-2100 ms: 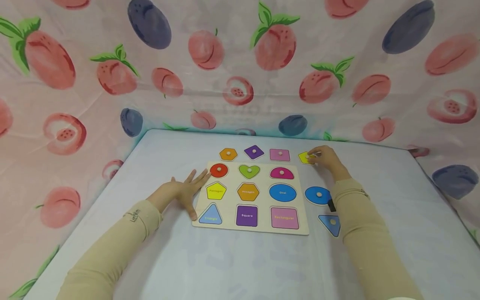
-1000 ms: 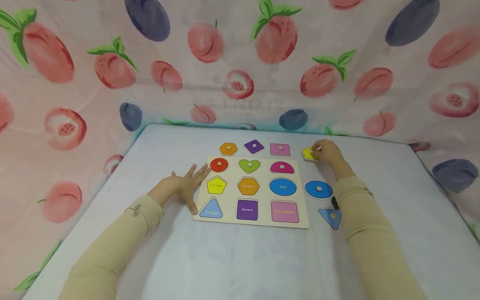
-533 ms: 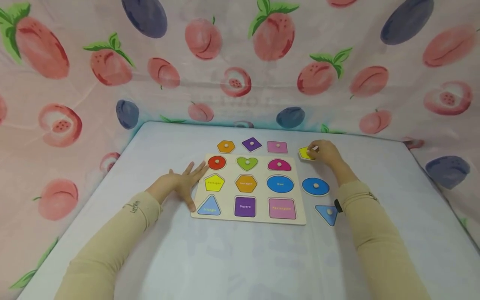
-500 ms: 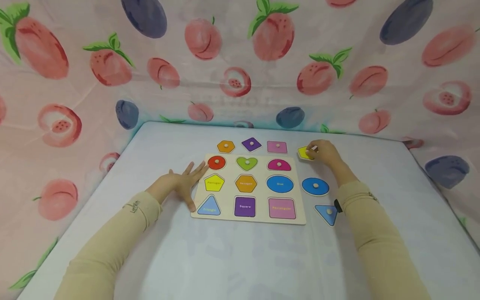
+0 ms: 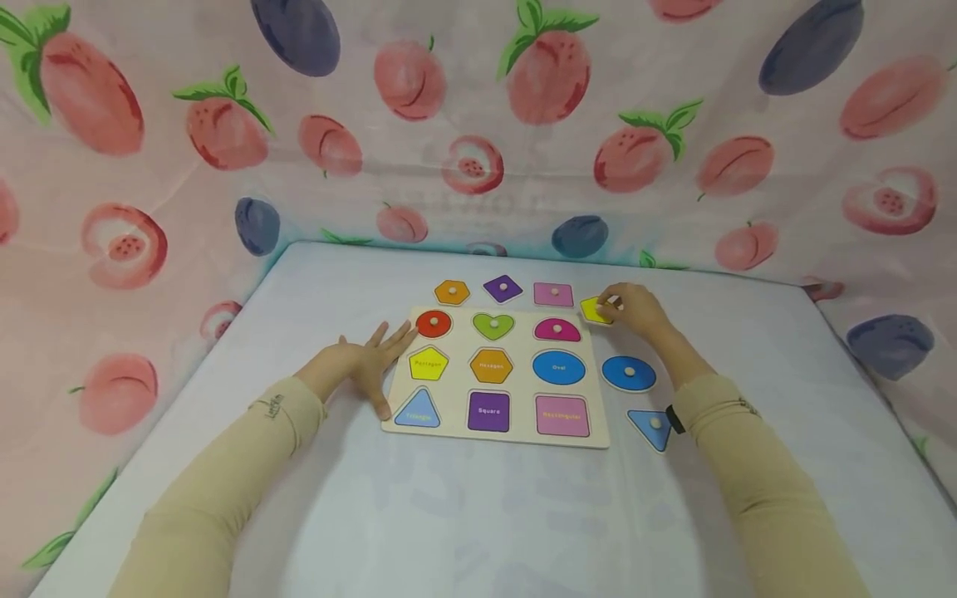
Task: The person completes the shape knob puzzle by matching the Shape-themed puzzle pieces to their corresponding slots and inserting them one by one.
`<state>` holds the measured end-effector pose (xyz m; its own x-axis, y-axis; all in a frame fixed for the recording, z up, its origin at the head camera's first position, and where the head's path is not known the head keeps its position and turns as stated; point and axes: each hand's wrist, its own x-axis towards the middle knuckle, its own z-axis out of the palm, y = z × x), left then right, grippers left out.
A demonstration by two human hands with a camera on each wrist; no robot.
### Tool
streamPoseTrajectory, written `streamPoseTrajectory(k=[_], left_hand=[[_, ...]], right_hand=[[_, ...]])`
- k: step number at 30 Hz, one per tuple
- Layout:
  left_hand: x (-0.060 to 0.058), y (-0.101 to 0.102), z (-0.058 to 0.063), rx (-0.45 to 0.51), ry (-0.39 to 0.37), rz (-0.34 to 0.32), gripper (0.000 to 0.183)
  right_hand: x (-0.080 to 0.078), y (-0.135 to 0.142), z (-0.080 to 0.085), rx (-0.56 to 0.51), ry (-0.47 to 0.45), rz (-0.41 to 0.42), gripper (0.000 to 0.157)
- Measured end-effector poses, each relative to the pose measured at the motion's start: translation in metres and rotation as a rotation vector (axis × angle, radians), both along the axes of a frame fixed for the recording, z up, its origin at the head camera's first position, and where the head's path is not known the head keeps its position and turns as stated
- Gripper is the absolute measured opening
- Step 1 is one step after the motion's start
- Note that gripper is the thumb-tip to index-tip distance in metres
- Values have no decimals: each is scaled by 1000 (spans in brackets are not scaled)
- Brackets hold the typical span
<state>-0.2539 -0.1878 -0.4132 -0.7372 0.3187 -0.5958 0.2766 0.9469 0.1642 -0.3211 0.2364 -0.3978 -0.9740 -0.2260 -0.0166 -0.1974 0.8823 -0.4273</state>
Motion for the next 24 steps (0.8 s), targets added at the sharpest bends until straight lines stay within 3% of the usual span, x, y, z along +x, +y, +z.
streamPoseTrajectory(k=[24], left_hand=[[1, 0, 4, 5, -2, -3, 144]], right_hand=[[28, -33, -7, -82, 75, 19, 25]])
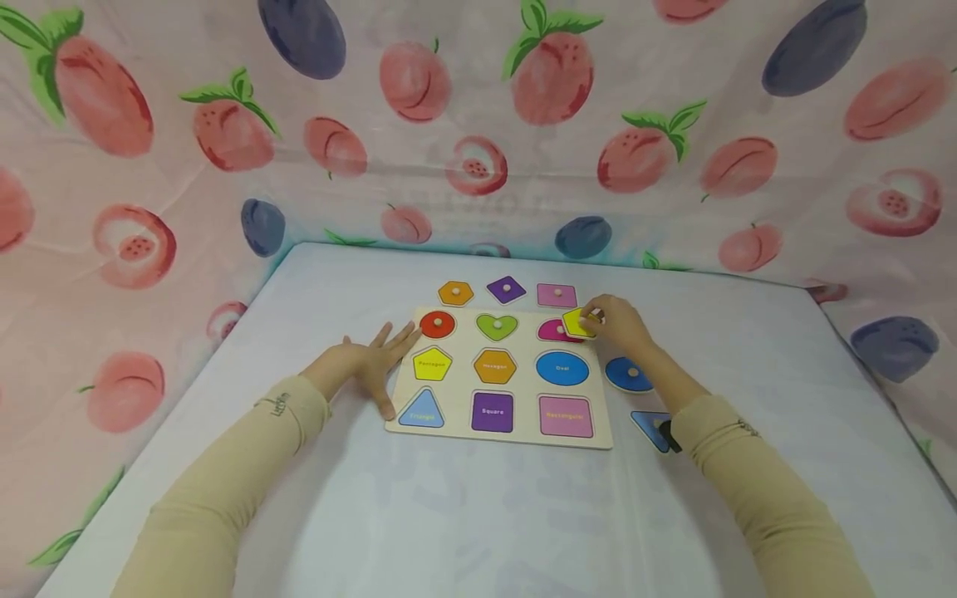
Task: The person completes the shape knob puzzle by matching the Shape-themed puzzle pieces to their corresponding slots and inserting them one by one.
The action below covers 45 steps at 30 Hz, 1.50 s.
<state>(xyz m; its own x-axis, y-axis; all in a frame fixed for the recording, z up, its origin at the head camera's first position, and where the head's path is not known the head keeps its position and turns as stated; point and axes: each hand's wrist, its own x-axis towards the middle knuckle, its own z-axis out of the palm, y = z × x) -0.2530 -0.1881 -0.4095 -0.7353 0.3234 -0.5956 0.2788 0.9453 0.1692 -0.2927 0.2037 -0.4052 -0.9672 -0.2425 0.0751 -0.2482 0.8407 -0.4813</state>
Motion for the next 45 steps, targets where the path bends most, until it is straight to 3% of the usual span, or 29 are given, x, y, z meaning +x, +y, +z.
streamPoseTrajectory(k=[17, 36, 45], left_hand=[[-3, 3, 5, -3, 12, -7, 144], [-3, 4, 4, -5, 3, -7, 142], [2, 4, 4, -12, 1, 5, 141]], right_hand=[[12, -30, 9, -59, 6, 36, 22], [28, -83, 14, -99, 6, 203, 14], [37, -124, 15, -74, -50, 244, 12]])
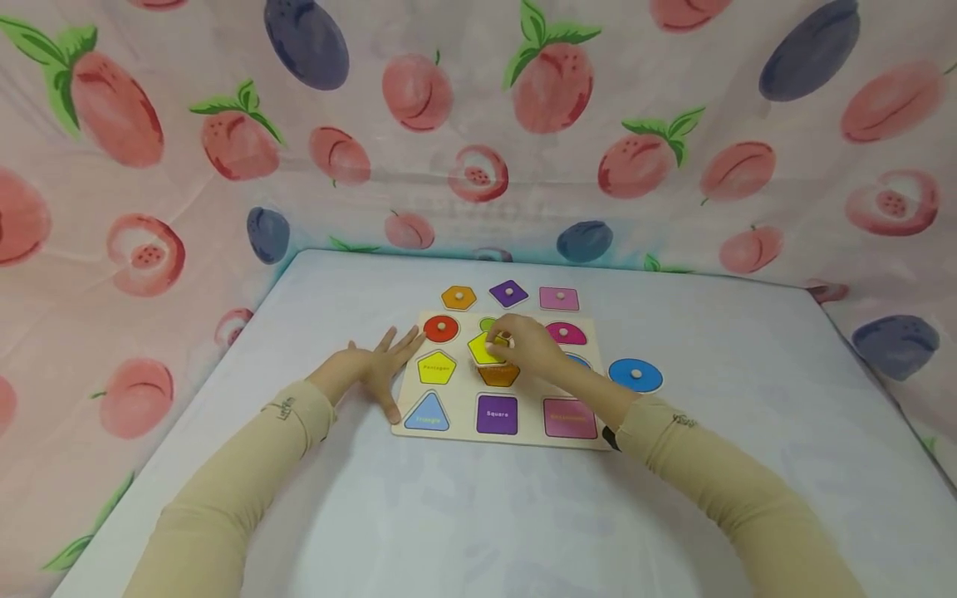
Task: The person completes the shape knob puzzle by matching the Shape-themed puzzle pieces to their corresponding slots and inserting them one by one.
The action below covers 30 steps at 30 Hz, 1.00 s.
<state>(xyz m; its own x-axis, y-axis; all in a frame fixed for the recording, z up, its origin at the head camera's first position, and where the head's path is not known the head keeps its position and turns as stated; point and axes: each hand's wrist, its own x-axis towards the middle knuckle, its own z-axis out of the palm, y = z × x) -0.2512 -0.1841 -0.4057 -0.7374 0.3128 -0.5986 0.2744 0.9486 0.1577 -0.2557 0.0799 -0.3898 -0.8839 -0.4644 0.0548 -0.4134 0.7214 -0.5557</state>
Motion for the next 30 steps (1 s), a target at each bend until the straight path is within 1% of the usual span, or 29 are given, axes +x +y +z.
streamPoseTrajectory(k=[3, 7, 14, 16, 19, 23, 30], left_hand=[[-1, -1, -1, 1, 2, 3, 141], [-2, -1, -3, 2, -5, 3, 141], [-1, -2, 2, 12, -7, 2, 142], [-1, -3, 3, 12, -1, -1, 142], [-1, -4, 1, 8, 4, -12, 142], [0, -5, 0, 10, 5, -14, 142], [0, -4, -1, 11, 8, -10, 141]], right_hand=[[2, -13, 1, 19, -11, 6, 12], [4, -26, 3, 29, -3, 30, 11], [8, -42, 5, 8, 79, 103, 11], [9, -47, 4, 4, 90, 116, 11], [9, -55, 1, 10, 87, 128, 11], [7, -64, -3, 45, 72, 139, 12], [4, -76, -4, 88, 25, 129, 14]])
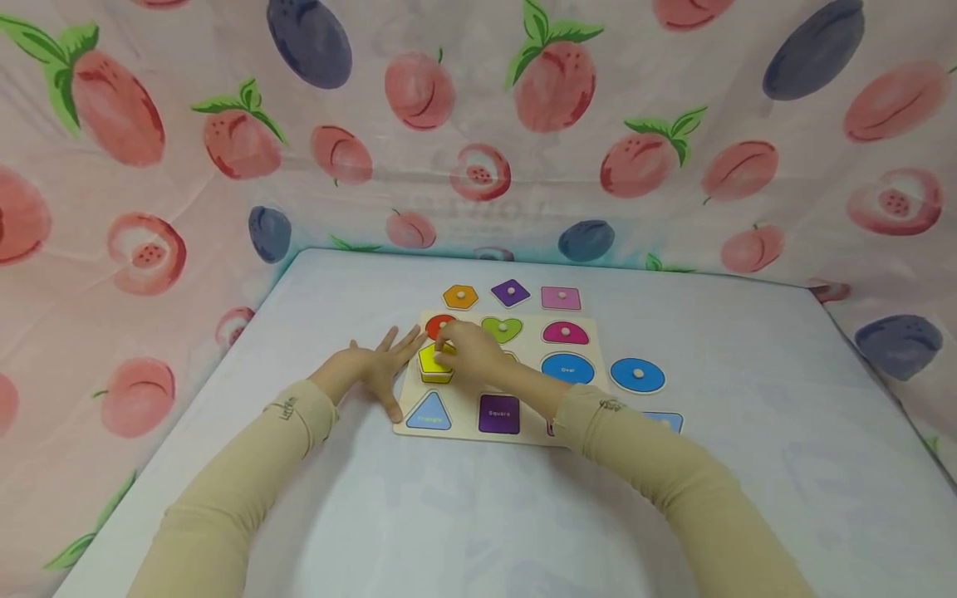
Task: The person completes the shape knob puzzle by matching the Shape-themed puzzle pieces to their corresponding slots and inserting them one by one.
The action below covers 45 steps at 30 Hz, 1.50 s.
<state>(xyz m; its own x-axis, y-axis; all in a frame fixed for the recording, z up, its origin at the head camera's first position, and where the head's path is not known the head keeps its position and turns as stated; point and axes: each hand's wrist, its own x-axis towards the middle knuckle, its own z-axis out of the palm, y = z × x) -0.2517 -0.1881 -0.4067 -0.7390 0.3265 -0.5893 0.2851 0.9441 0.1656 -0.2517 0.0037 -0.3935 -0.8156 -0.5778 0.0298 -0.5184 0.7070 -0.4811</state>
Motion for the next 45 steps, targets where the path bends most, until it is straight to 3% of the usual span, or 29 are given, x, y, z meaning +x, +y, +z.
streamPoseTrajectory(k=[12, 21, 30, 45], left_hand=[[2, 1, 5, 8, -7, 2, 141], [1, 1, 0, 18, -13, -3, 141], [2, 2, 1, 15, -11, -5, 141], [0, 0, 0, 17, -19, -4, 141]], right_hand=[[-2, -9, -9, 42, -11, -13, 14], [-2, -10, -16, 67, 2, -43, 11], [1, -11, -16, 68, 13, -38, 11], [-3, -17, -10, 172, 18, 6, 9]])
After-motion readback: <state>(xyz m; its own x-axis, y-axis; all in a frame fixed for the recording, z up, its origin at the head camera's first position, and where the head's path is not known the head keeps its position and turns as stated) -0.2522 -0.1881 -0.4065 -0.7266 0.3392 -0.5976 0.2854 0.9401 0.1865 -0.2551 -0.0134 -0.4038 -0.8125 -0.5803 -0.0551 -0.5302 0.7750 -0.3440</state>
